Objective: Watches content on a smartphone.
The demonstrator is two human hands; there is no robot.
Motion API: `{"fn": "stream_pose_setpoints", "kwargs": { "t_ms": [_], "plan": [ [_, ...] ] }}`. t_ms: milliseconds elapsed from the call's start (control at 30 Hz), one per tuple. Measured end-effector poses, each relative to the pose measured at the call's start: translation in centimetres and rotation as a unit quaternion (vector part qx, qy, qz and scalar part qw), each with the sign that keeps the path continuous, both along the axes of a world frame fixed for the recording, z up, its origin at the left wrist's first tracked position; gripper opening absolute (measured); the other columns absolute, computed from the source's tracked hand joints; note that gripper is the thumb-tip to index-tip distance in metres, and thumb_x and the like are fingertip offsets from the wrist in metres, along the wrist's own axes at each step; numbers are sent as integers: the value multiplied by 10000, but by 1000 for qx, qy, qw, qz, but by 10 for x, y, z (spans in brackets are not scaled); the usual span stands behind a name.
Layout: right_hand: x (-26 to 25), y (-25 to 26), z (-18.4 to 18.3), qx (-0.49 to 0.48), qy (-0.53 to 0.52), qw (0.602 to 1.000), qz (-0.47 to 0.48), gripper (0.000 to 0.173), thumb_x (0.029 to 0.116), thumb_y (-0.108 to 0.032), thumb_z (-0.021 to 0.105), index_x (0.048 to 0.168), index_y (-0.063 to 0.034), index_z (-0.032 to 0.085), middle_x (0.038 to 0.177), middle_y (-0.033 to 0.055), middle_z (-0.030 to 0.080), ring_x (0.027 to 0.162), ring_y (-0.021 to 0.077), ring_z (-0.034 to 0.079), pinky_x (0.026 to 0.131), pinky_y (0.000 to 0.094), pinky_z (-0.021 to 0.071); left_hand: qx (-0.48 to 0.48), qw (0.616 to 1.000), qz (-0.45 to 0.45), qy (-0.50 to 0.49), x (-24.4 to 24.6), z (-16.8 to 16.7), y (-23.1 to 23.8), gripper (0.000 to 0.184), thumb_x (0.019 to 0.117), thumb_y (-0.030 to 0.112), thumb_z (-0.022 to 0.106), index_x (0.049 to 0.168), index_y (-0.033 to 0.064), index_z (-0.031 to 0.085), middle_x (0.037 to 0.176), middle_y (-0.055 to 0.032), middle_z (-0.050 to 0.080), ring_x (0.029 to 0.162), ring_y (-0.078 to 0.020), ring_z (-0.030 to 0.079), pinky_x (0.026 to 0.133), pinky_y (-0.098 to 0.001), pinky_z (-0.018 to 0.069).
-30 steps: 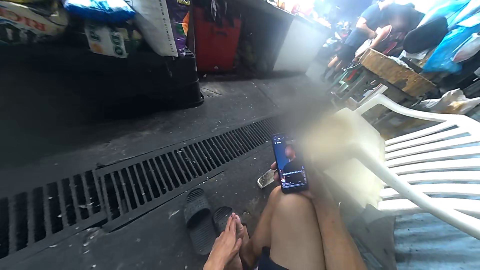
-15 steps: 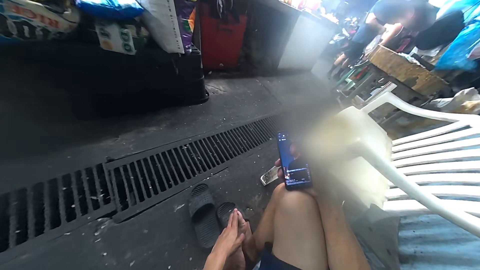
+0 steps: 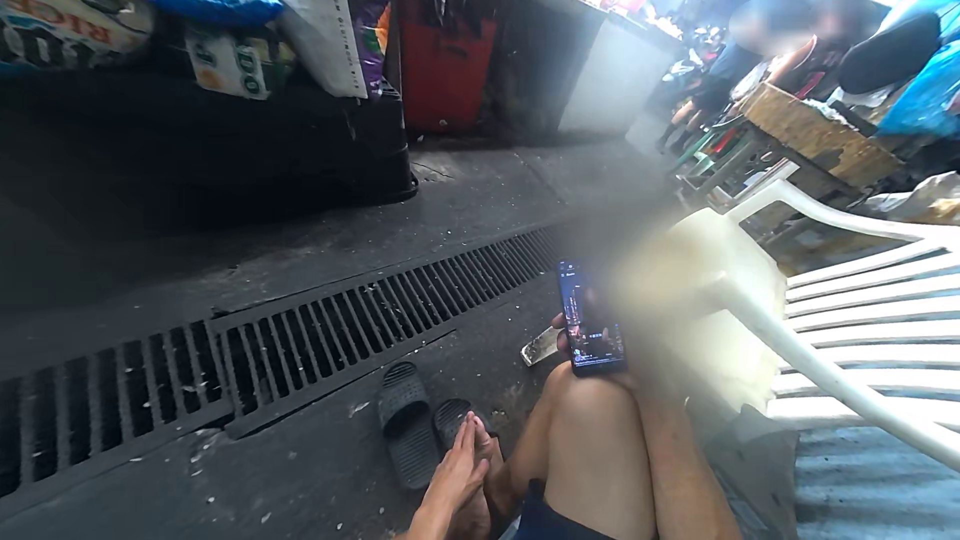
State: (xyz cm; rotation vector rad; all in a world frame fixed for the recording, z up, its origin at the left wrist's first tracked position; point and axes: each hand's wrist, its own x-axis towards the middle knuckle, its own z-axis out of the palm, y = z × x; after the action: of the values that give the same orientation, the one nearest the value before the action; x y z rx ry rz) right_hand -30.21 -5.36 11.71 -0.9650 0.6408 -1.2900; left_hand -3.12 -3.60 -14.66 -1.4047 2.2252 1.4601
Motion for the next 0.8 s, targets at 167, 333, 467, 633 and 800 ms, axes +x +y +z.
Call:
{"fn": "stream_pose_setpoints", "kwargs": {
  "t_ms": [167,333,467,633,800],
  "plan": [
    [-1,0,-1,-3,-4,1000,1,801,909,-683,596,1422,-76,490,1286,236,643,1037,337,694,893,482,580,5,999,21,37,4,-8,0,912,984,305,650,1658,125,63,1723,-86,129,1450,-291,453,1155,-471,416],
    [1,0,2,1,10,1000,-9,820,898,-701,595,1409,-67,500,1276,235,649,1030,332,697,890,481,581,-6,996,51,72,5,-1,-1,822,975,274,655,1634,91,198,1670,-106,299,1475,-237,421,1204,-425,361],
    [5,2,7,8,8,1000,-24,865,881,-701,621,1390,-17,476,1255,244,650,1017,324,701,888,472,587,3,995,77,62,6,-1,-9,718,961,255,671,1575,102,332,1509,-171,510,1341,-309,561,1126,-494,446],
    [0,1,-1,1,-1,1000,-7,812,886,-703,611,1402,-85,508,1267,228,657,1029,334,698,888,482,581,13,990,86,115,14,-9,-20,630,934,214,705,1492,60,457,1481,-192,517,1360,-315,528,1140,-497,426],
    [0,0,0,-4,4,1000,-5,814,901,-705,587,1411,-76,499,1278,240,647,1033,344,695,899,488,580,46,982,112,142,15,-10,-20,648,896,217,755,1458,69,469,1486,-170,516,1365,-282,522,1133,-476,434]
  ]
}}
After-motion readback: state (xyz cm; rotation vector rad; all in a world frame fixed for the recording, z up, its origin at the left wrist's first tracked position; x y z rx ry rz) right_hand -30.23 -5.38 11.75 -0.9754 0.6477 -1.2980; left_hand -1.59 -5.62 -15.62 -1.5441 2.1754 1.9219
